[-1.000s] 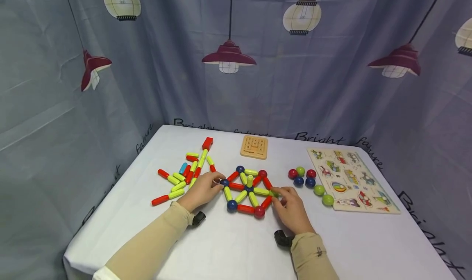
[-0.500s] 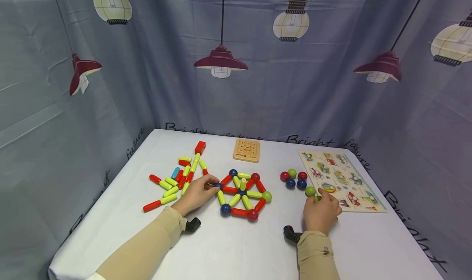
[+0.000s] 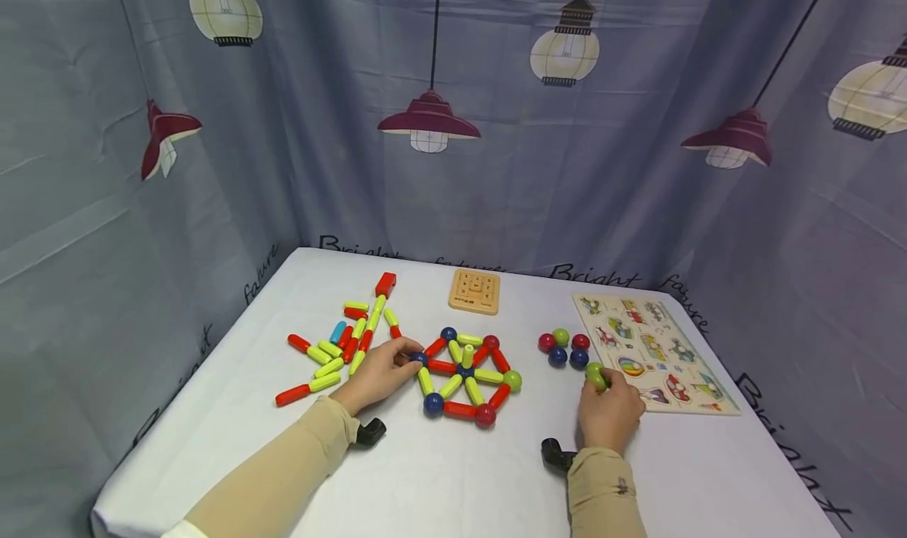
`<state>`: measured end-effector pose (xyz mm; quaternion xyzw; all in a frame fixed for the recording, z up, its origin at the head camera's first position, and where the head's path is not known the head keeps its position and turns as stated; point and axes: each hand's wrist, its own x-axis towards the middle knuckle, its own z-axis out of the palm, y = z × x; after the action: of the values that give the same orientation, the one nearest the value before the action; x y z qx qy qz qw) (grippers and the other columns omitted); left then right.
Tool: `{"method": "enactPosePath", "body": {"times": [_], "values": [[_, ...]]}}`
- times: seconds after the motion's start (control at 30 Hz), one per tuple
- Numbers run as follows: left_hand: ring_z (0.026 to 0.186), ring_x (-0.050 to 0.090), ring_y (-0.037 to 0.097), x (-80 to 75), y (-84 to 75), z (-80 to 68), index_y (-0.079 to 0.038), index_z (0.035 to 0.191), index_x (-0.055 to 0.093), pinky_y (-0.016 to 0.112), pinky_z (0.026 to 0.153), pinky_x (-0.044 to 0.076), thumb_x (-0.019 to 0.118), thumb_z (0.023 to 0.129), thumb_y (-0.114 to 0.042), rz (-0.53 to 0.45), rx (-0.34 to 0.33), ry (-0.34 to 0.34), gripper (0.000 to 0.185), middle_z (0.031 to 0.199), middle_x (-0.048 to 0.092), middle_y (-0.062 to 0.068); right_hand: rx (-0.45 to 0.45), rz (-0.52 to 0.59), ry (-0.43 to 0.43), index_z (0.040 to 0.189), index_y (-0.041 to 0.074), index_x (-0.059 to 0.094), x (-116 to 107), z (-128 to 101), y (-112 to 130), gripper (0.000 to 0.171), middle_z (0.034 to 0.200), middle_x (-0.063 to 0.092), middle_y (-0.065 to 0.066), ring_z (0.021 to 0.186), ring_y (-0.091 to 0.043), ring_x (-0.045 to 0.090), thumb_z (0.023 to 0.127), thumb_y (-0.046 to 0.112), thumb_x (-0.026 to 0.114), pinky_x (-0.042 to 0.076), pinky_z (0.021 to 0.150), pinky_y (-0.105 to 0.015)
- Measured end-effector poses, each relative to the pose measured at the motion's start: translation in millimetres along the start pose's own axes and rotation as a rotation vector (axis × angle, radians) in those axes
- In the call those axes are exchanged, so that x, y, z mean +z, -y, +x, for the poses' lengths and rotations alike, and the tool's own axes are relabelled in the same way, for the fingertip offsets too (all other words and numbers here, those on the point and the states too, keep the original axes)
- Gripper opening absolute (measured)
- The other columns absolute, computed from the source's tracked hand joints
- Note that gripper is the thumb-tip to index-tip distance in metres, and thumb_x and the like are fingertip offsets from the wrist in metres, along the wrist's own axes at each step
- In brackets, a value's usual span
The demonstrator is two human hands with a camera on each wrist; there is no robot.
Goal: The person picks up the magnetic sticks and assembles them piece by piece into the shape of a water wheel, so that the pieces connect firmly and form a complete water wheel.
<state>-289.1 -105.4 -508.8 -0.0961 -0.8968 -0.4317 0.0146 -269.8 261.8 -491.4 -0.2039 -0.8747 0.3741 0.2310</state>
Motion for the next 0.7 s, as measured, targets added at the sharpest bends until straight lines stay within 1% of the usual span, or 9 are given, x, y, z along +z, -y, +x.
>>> {"method": "enactPosePath", "body": {"times": [0.07, 0.1, 0.17, 0.27, 0.33, 0.4, 0.5, 0.63, 0.7], "values": [[0.094, 0.06, 0.012, -0.7, 1.9, -1.2, -0.023, 0.125, 0.068, 0.032, 0.085, 0.052, 0.07, 0.099, -0.03, -0.006, -0.001, 0.002, 0.027, 0.115, 0.069, -0.006, -0.122, 0.096, -0.006, 0.13, -0.002, 0.065, 6, -6, 14, 0.035, 0.122, 0.064, -0.024, 0.112, -0.038, 0.053, 0.096, 0.01, 0.068, 0.04, 0.091, -0.043], [0.094, 0.06, 0.012, -1.4, 3.0, -1.9, -0.022, 0.125, 0.068, 0.032, 0.085, 0.052, 0.07, 0.099, -0.03, -0.007, -0.004, -0.003, 0.027, 0.115, 0.069, -0.005, -0.187, 0.144, 0.019, 0.129, 0.0, 0.067, 10, -10, 24, 0.034, 0.123, 0.066, -0.02, 0.109, -0.035, 0.056, 0.096, 0.011, 0.07, 0.041, 0.087, -0.037], [0.094, 0.06, 0.013, -3.1, 5.8, -4.0, -0.021, 0.125, 0.068, 0.033, 0.085, 0.052, 0.071, 0.099, -0.029, -0.012, -0.015, -0.022, 0.027, 0.115, 0.069, -0.005, -0.298, 0.208, 0.108, 0.128, 0.006, 0.068, 19, -18, 48, 0.034, 0.123, 0.068, -0.015, 0.106, -0.03, 0.059, 0.096, 0.015, 0.074, 0.042, 0.08, -0.028], [0.094, 0.06, 0.014, -5.3, 10.1, -6.9, -0.021, 0.123, 0.068, 0.034, 0.086, 0.053, 0.072, 0.098, -0.027, -0.018, -0.03, -0.049, 0.026, 0.116, 0.069, -0.004, -0.405, 0.246, 0.272, 0.13, 0.012, 0.068, 34, -29, 80, 0.036, 0.126, 0.068, -0.008, 0.108, -0.027, 0.06, 0.097, 0.023, 0.074, 0.043, 0.077, -0.025], [0.094, 0.06, 0.014, -4.8, 11.9, -7.7, -0.021, 0.124, 0.068, 0.033, 0.086, 0.053, 0.072, 0.098, -0.027, -0.017, -0.034, -0.047, 0.027, 0.116, 0.069, -0.004, -0.439, 0.23, 0.346, 0.131, 0.016, 0.068, 41, -35, 96, 0.036, 0.126, 0.068, -0.006, 0.11, -0.027, 0.059, 0.097, 0.027, 0.073, 0.044, 0.079, -0.028], [0.094, 0.059, 0.014, -3.4, 12.0, -7.6, -0.021, 0.125, 0.067, 0.032, 0.086, 0.053, 0.071, 0.099, -0.028, -0.018, -0.029, -0.029, 0.027, 0.116, 0.068, -0.004, -0.461, 0.213, 0.391, 0.131, 0.017, 0.069, 46, -39, 106, 0.036, 0.125, 0.068, -0.005, 0.11, -0.025, 0.059, 0.097, 0.027, 0.074, 0.044, 0.081, -0.032], [0.093, 0.059, 0.013, -0.4, 9.8, -5.8, -0.021, 0.126, 0.066, 0.032, 0.085, 0.052, 0.07, 0.099, -0.029, -0.013, -0.017, -0.003, 0.029, 0.115, 0.068, -0.004, -0.486, 0.195, 0.425, 0.129, 0.017, 0.07, 49, -42, 113, 0.034, 0.122, 0.068, -0.004, 0.11, -0.025, 0.059, 0.095, 0.023, 0.076, 0.044, 0.082, -0.035], [0.093, 0.059, 0.013, 1.1, 5.1, -2.2, -0.021, 0.127, 0.066, 0.032, 0.084, 0.052, 0.069, 0.1, -0.029, -0.003, 0.004, 0.007, 0.029, 0.114, 0.068, -0.005, -0.528, 0.166, 0.445, 0.128, 0.016, 0.07, 50, -43, 114, 0.035, 0.117, 0.068, -0.004, 0.109, -0.027, 0.059, 0.094, 0.019, 0.077, 0.046, 0.083, -0.036], [0.093, 0.06, 0.013, 1.1, 2.8, -0.3, -0.02, 0.127, 0.066, 0.032, 0.085, 0.052, 0.07, 0.1, -0.028, 0.002, 0.015, 0.008, 0.029, 0.114, 0.068, -0.004, -0.533, 0.164, 0.451, 0.128, 0.016, 0.07, 49, -44, 114, 0.035, 0.115, 0.067, -0.004, 0.109, -0.029, 0.058, 0.094, 0.018, 0.077, 0.048, 0.084, -0.04]]}}
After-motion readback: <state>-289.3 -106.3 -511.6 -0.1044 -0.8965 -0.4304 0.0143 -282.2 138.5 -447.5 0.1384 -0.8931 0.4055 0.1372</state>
